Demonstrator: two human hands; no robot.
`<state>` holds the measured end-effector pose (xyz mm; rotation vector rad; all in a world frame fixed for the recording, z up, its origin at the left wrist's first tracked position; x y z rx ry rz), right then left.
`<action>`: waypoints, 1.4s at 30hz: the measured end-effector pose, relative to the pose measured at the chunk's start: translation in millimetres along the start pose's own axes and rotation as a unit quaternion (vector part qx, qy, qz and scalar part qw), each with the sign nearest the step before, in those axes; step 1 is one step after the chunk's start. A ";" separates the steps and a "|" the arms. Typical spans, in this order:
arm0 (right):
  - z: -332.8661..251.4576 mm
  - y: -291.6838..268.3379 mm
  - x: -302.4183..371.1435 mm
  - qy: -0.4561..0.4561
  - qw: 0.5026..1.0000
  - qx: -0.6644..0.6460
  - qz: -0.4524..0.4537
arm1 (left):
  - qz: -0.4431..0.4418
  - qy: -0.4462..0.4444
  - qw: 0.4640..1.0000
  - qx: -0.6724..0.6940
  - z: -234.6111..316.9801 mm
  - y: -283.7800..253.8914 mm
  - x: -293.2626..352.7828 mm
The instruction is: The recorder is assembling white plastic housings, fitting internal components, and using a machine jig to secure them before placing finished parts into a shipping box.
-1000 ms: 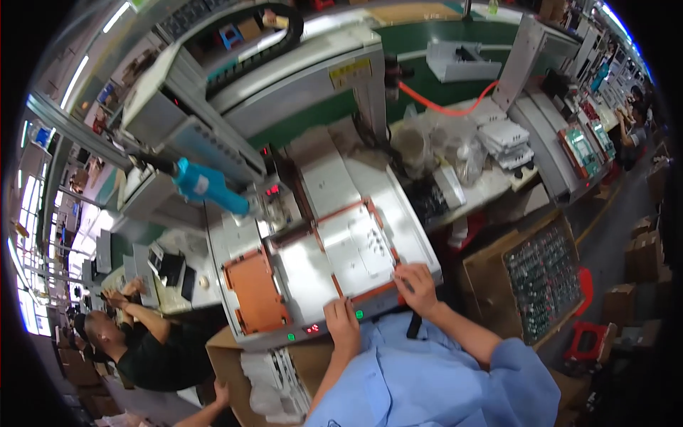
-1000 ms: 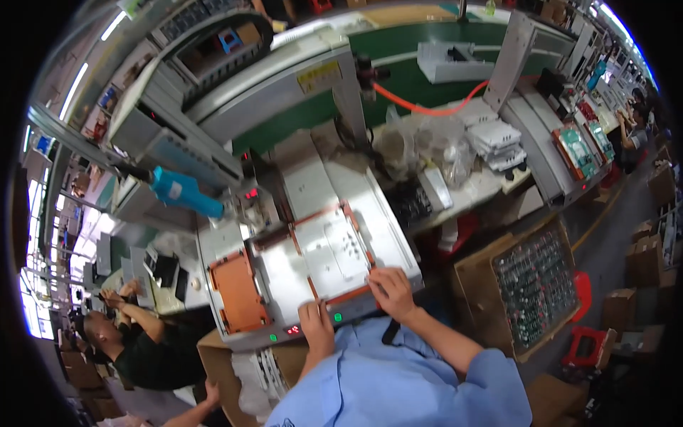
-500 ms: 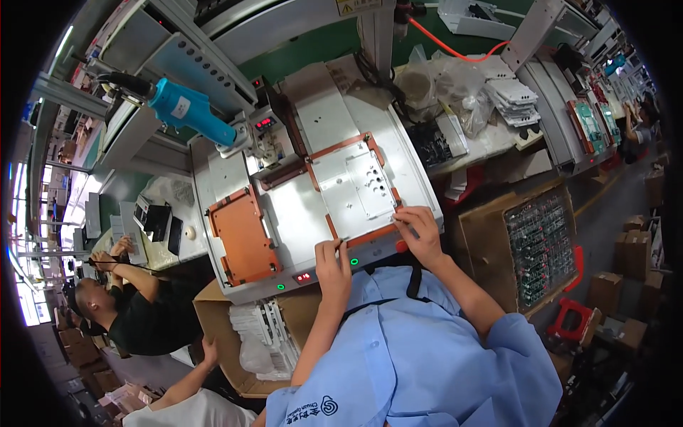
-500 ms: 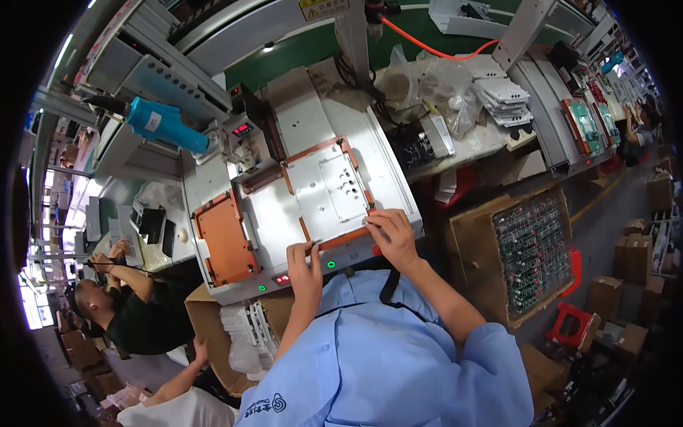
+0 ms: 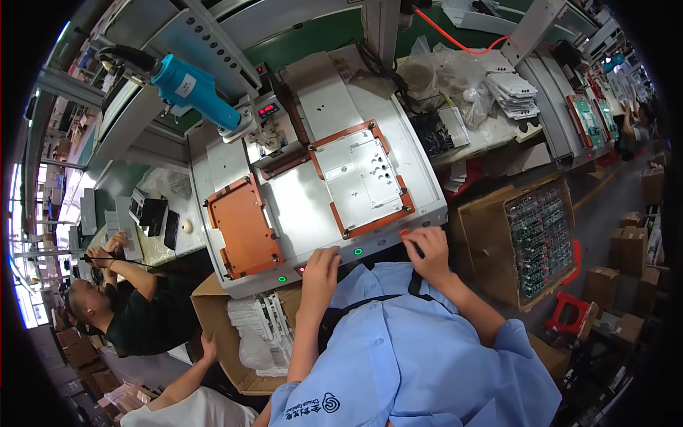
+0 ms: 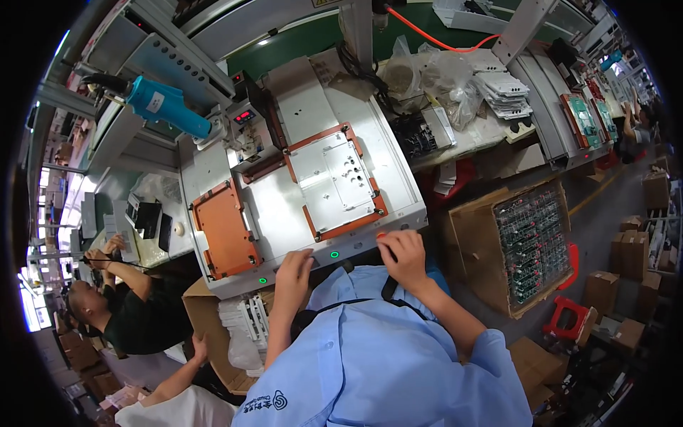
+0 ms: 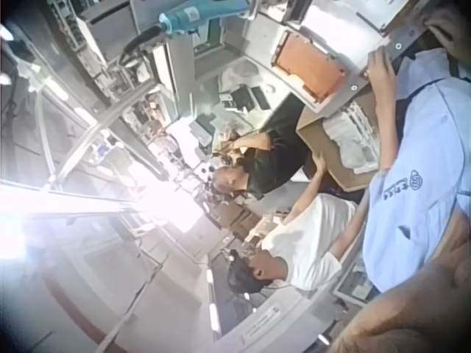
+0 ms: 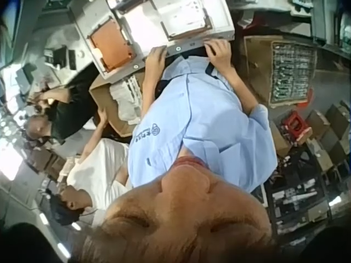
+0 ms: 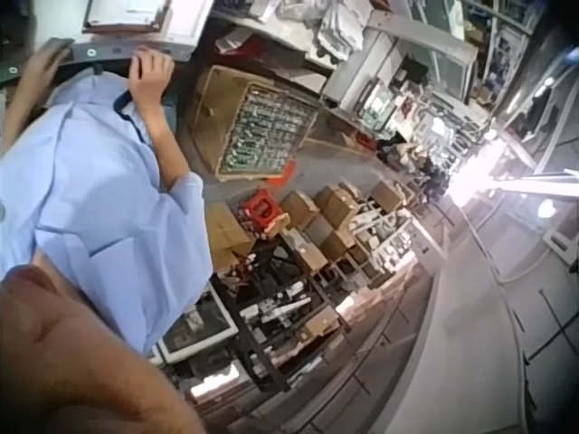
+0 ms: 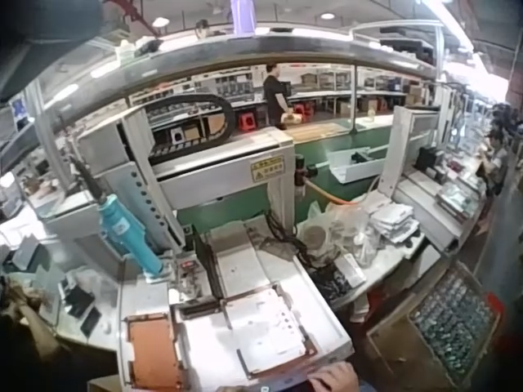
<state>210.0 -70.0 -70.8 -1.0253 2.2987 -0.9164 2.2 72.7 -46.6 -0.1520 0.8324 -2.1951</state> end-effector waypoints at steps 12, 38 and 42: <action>-13.2 94.4 19.6 0.198 0.924 -0.022 -0.325 | -0.187 0.068 0.974 -0.113 -9.2 18.4 37.1; -27.8 98.5 24.6 0.224 0.904 -0.048 -0.361 | -0.181 -0.003 0.978 -0.106 -28.3 -14.3 53.6; -38.7 83.1 26.0 0.164 0.910 -0.049 -0.378 | -0.016 -0.052 0.998 -0.032 -39.1 -53.4 55.2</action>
Point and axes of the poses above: each hand's wrist, its own x-axis away from the middle knuckle, its own y-axis out of the palm, z = x × y, the point moved 4 cm from there along -x, towards the middle knuckle, and after that the axes turned 14 degrees about y, right-handed, at the moved point
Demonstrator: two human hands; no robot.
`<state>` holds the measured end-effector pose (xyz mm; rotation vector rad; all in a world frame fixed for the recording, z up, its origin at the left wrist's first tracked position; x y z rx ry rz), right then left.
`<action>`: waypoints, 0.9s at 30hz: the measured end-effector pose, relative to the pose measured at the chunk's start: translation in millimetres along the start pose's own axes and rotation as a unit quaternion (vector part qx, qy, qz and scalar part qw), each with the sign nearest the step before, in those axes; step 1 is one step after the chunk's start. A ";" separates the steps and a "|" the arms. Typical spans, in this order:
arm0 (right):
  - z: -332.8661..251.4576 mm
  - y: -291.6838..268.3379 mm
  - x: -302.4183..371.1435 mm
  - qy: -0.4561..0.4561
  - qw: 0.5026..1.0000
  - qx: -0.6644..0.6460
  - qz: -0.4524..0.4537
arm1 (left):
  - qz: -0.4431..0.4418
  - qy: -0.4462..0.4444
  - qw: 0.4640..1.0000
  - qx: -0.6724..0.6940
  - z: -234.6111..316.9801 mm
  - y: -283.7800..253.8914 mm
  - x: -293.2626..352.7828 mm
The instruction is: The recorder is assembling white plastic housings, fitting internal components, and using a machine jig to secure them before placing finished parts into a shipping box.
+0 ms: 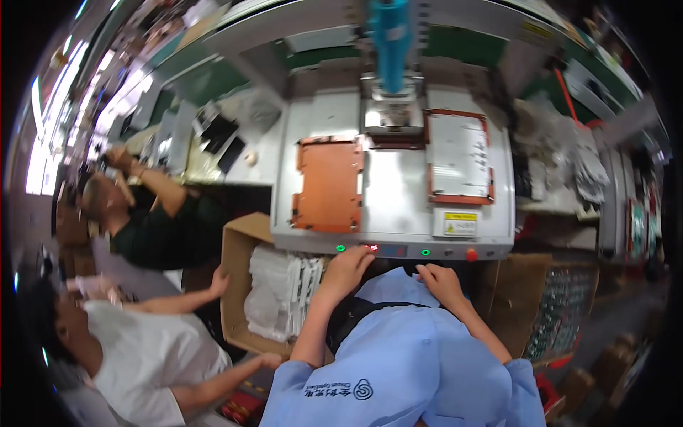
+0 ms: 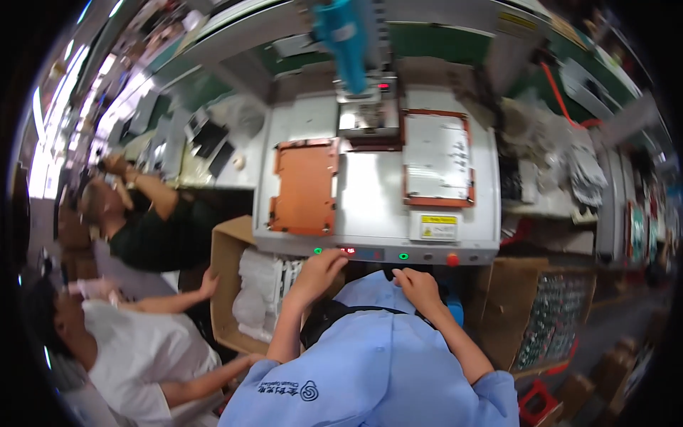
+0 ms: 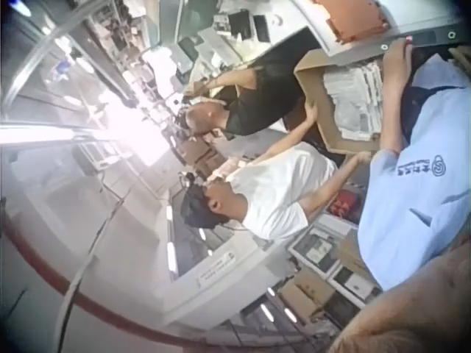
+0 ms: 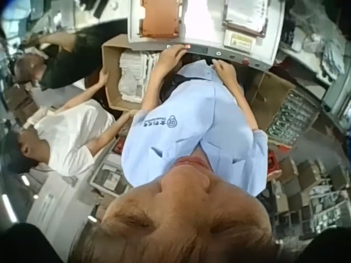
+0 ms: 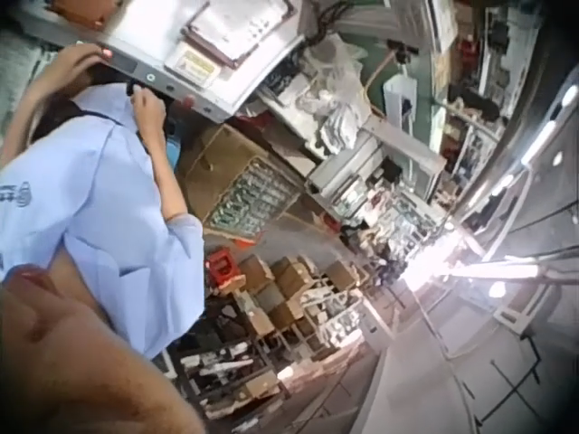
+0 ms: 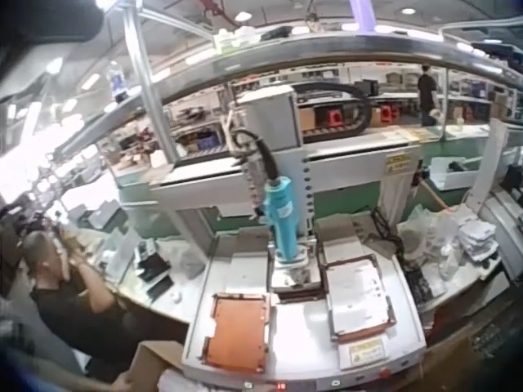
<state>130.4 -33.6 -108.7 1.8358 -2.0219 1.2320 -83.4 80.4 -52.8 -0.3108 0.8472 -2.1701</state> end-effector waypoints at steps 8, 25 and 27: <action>-35.3 2.0 -0.8 -0.035 0.994 -0.021 -0.104 | 0.348 -0.300 0.887 0.043 -78.0 -73.1 87.6; -61.4 28.0 -9.3 -0.154 0.972 0.105 -0.144 | 0.326 -0.306 0.894 0.011 -147.1 -16.2 204.4; -61.9 27.0 -9.2 -0.135 0.975 0.101 -0.144 | 0.306 -0.318 0.896 0.050 -147.0 -20.3 203.4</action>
Point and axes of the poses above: each hand's wrist, its own x-axis away from the middle knuckle, its own y-axis out of the palm, z = x × y, the point moved 4 cm from there along -x, towards the middle knuckle, and after that the axes turned 14 degrees about y, right-handed, at the moved point
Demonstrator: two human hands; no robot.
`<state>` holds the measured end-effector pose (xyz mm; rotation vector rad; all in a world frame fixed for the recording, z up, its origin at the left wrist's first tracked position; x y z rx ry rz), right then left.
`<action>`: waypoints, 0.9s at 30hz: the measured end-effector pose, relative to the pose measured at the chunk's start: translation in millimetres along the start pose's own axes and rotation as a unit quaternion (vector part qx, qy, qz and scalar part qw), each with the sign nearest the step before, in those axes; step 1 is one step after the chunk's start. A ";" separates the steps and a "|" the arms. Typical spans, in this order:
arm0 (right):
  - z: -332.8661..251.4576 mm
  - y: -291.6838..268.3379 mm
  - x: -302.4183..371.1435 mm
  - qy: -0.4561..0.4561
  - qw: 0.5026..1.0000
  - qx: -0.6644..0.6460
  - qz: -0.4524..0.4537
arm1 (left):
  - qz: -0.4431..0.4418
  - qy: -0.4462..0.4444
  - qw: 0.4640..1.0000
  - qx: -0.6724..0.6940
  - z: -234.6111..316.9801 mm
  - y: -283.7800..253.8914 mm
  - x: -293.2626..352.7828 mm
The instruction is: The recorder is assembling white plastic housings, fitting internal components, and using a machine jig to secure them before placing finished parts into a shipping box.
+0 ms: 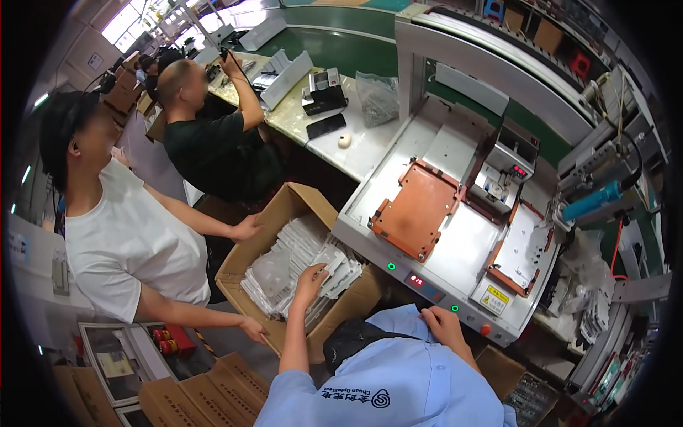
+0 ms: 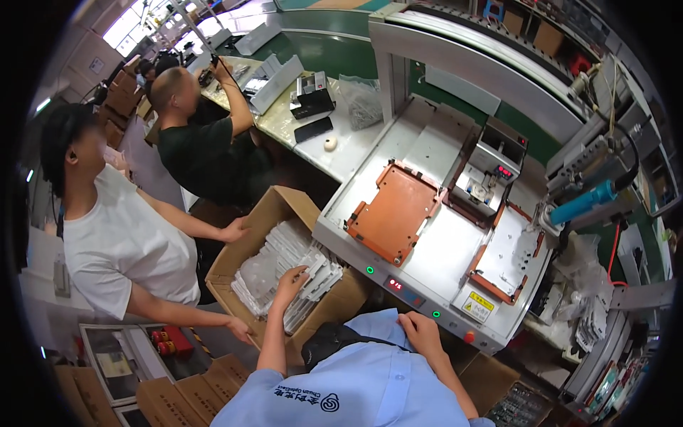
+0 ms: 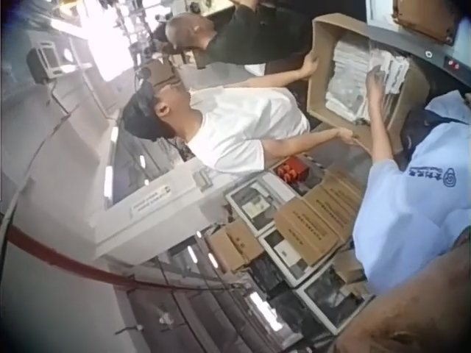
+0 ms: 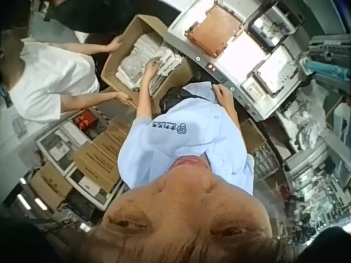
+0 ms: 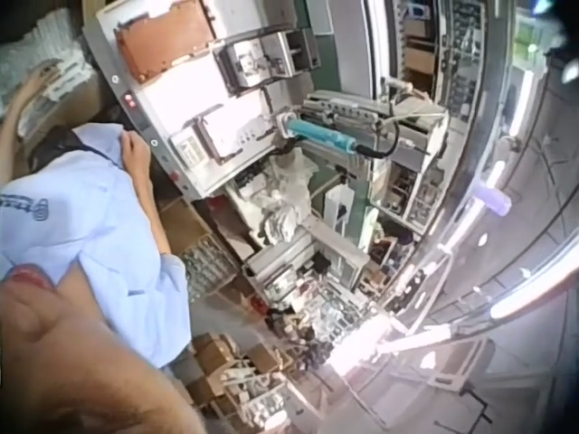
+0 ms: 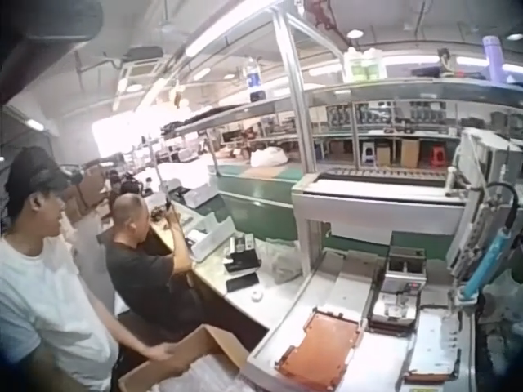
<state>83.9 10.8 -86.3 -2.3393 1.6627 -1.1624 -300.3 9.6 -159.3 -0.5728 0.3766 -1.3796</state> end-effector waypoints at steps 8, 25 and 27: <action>1.2 5.5 -3.5 -0.009 1.000 -0.002 0.002 | -0.014 0.046 0.998 -0.034 6.1 -4.5 -1.0; 3.2 11.3 -9.9 0.004 1.000 0.027 -0.006 | 0.027 0.083 0.993 -0.084 4.5 -10.7 0.7; 4.0 12.2 -11.3 0.001 1.000 0.025 -0.007 | 0.050 0.124 0.985 -0.112 4.9 -8.9 3.4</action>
Point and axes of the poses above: each hand's wrist, its own x-axis away from the middle knuckle, its own y-axis out of the palm, z = x × y, the point moved 4 cm from there along -x, towards the middle knuckle, and after that the axes turned 14 degrees about y, right-handed, at the moved point
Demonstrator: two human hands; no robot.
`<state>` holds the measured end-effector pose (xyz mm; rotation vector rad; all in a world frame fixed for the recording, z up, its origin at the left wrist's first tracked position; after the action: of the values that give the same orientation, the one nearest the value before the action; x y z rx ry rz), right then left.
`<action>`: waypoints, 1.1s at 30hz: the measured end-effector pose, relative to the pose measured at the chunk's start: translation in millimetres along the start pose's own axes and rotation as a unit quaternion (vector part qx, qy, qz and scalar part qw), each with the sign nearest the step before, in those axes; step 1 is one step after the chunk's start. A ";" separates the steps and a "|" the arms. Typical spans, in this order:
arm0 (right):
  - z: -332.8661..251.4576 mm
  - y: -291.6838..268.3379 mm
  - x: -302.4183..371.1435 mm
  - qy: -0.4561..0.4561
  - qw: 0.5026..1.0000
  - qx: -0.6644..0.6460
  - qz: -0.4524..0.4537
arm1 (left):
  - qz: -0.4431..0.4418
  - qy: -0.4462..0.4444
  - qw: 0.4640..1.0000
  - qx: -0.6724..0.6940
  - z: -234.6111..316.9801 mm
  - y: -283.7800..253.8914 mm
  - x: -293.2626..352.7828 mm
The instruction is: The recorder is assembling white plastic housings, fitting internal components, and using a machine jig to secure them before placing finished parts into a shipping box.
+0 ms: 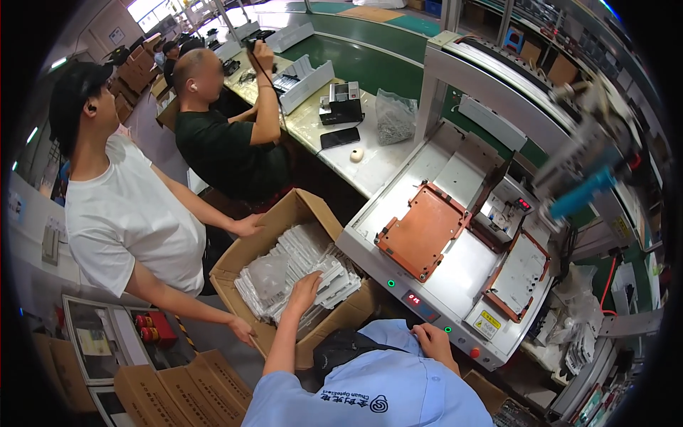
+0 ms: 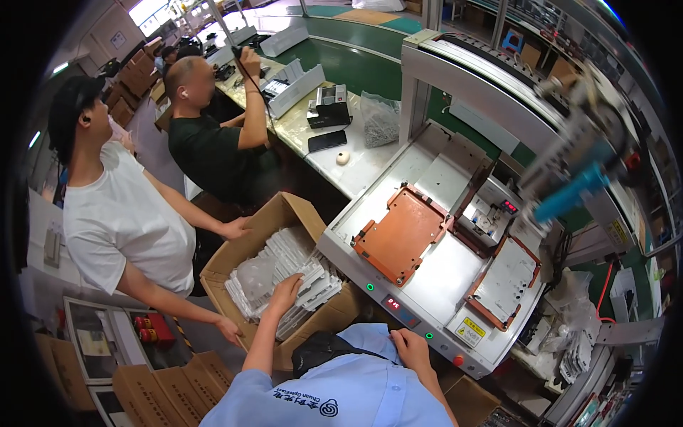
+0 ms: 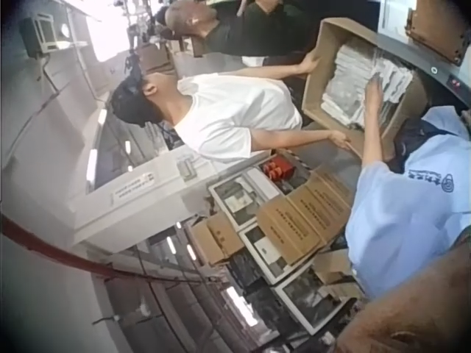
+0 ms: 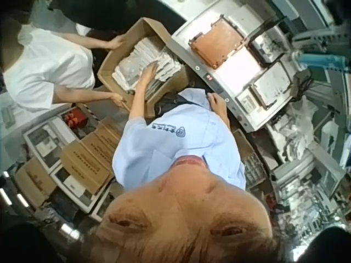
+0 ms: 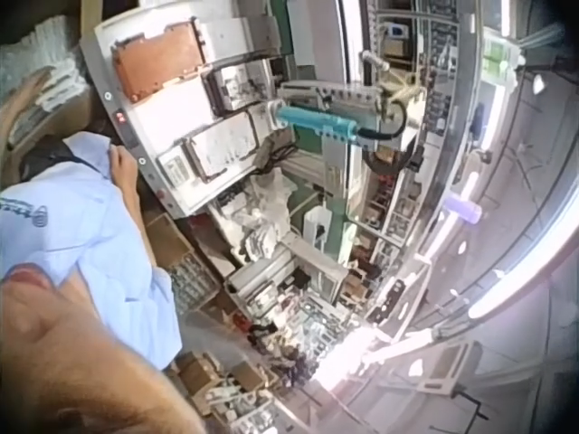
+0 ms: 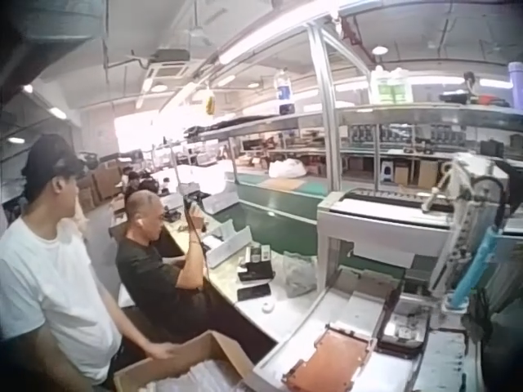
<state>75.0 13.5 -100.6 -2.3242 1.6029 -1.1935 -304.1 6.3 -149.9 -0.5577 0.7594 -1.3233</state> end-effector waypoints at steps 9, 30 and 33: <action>-6.1 -1.1 -1.5 -0.006 1.000 0.014 0.005 | 0.089 0.005 0.994 -0.064 -2.1 11.0 12.0; -40.1 39.5 -15.7 -0.091 0.985 0.146 -0.014 | 0.083 0.047 0.995 -0.001 -20.9 19.3 10.1; -47.0 46.5 -13.4 -0.053 0.989 0.133 -0.047 | 0.053 0.064 0.997 -0.007 -17.4 17.2 7.0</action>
<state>7.9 20.0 -97.0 -2.2707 1.2273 -1.1950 -305.7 3.5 -175.1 -0.4416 0.8917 -1.2651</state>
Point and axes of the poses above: each hand's wrist, its own x-axis away from the middle knuckle, its own y-axis out of the palm, z = x × y, the point moved 4 cm from there along -x, towards the middle knuckle, and after that the axes turned 14 degrees about y, right-handed, at the moved point
